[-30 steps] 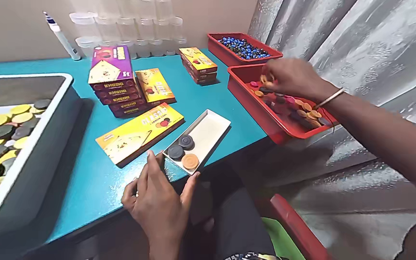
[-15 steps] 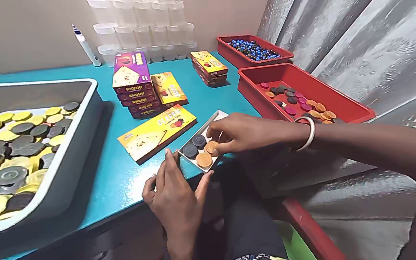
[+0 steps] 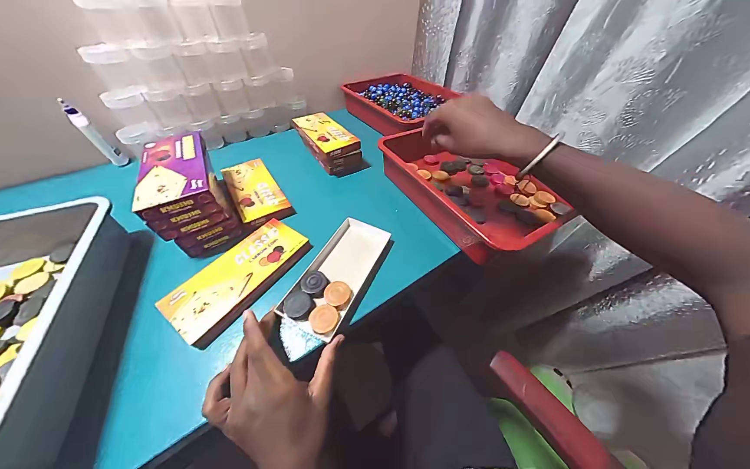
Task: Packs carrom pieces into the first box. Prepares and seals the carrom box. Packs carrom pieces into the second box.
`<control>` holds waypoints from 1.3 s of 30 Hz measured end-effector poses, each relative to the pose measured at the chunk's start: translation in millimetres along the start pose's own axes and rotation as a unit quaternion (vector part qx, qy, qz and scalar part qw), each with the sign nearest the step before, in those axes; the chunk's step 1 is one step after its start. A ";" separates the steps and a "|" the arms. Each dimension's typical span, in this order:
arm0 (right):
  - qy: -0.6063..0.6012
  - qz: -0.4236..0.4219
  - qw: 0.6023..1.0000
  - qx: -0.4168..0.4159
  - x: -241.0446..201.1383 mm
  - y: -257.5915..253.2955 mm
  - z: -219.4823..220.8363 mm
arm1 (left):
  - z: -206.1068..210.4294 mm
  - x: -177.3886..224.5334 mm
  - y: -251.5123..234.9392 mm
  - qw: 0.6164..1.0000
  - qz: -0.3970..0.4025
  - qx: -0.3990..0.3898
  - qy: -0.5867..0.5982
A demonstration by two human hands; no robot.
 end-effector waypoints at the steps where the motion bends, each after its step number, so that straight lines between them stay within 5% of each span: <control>1: 0.007 -0.007 0.998 -0.057 21.3 -5.6 21.1 | -0.3 0.7 -0.2 1.000 0.001 -0.003 0.000; 4: -0.005 -0.030 0.985 -0.170 50.4 -8.1 71.5 | 0.9 0.1 -1.4 1.000 0.001 -0.018 0.002; 12: 0.034 0.016 0.978 -0.207 70.7 -26.4 87.4 | 1.3 1.0 -1.5 1.000 0.003 -0.022 -0.007; 18: -0.036 0.022 0.990 -0.135 49.8 -38.9 58.4 | 0.5 1.9 -1.9 1.000 0.005 -0.018 -0.013; 26: -0.032 0.090 0.979 -0.181 41.6 -41.5 79.8 | -0.4 0.7 -0.1 1.000 0.000 0.000 -0.010; 34: 0.020 0.030 0.979 -0.201 35.8 -40.2 86.4 | 0.0 -0.4 0.9 1.000 -0.007 0.014 0.000; 36: 0.029 0.058 0.982 -0.176 48.2 -39.7 81.9 | -0.6 0.0 1.1 1.000 -0.005 0.017 -0.002; 39: 0.025 0.076 0.997 -0.017 33.8 -32.7 36.0 | -1.5 -1.0 1.9 1.000 -0.010 0.022 -0.001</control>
Point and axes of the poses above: each hand's wrist, its own y-axis away from the middle knuckle, its own z-axis out of the palm, x = y × z, the point moved 9 cm from there along -y, towards the middle knuckle, and after that the axes turned 11 degrees about -x, right-handed, at the moved point
